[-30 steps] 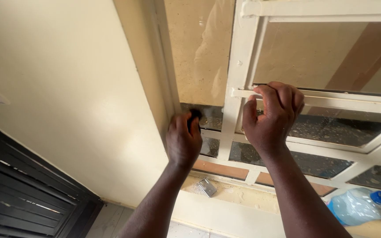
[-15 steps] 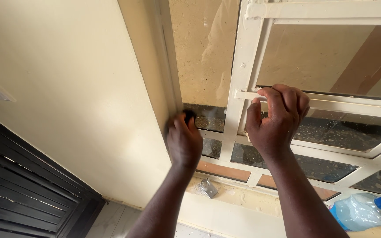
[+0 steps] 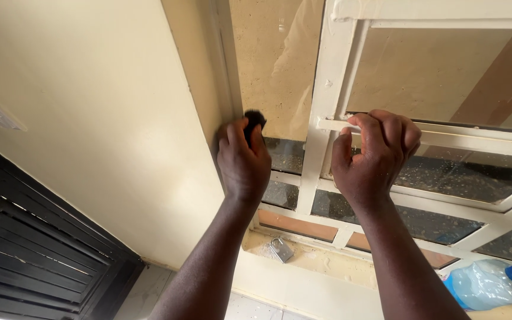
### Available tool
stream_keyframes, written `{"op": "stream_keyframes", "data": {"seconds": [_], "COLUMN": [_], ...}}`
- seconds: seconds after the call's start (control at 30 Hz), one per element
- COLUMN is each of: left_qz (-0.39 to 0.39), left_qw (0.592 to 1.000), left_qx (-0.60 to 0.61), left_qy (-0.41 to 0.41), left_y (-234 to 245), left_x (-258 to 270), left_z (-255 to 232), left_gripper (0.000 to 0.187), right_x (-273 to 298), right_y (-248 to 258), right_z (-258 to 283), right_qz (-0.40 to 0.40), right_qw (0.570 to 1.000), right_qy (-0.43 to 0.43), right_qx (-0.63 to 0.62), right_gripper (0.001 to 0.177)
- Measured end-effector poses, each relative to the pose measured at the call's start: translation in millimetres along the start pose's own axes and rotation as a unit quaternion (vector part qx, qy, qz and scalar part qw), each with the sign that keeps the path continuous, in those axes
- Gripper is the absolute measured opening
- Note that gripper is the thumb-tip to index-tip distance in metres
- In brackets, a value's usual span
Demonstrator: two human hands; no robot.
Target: Cleaning the white metal frames and glass panes of a window using a wet cloth.
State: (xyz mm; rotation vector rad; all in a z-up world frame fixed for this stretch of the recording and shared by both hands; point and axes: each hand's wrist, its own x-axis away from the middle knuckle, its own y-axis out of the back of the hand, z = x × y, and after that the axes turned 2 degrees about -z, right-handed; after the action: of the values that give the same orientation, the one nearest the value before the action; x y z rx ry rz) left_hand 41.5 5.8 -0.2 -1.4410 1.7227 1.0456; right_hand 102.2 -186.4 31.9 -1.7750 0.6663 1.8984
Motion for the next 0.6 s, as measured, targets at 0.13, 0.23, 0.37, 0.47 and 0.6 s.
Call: {"op": "stream_keyframes", "data": {"seconds": [0.13,0.23,0.37,0.47,0.6], "left_qz": [0.059,0.134,0.141,0.081,0.017], "left_qw": [0.998,0.989,0.989,0.995,0.994], "left_qx": [0.003,0.053,0.049,0.055,0.108], "left_qy": [0.017,0.022,0.016,-0.009,-0.030], "left_y": [-11,-11,-6,-7,-1], "left_x": [57,81,65,30,0], "left_z": [32,43,38,34,12], "left_gripper": [0.025,0.022,0.021,0.020,0.020], "right_x": [-4,-3,-4,-7,-5], "right_y": [4,6,8,9,14], "right_z": [-1,-3,-1,2,-5], "right_qz": [0.009,0.014,0.013,0.021,0.047], "right_qw": [1.000,1.000,1.000,1.000,0.999], "right_qy": [-0.002,0.000,0.001,-0.001,-0.012], "right_qx": [0.002,-0.001,0.009,0.005,-0.018], "right_gripper": [0.017,0.015,0.015,0.016,0.015]}}
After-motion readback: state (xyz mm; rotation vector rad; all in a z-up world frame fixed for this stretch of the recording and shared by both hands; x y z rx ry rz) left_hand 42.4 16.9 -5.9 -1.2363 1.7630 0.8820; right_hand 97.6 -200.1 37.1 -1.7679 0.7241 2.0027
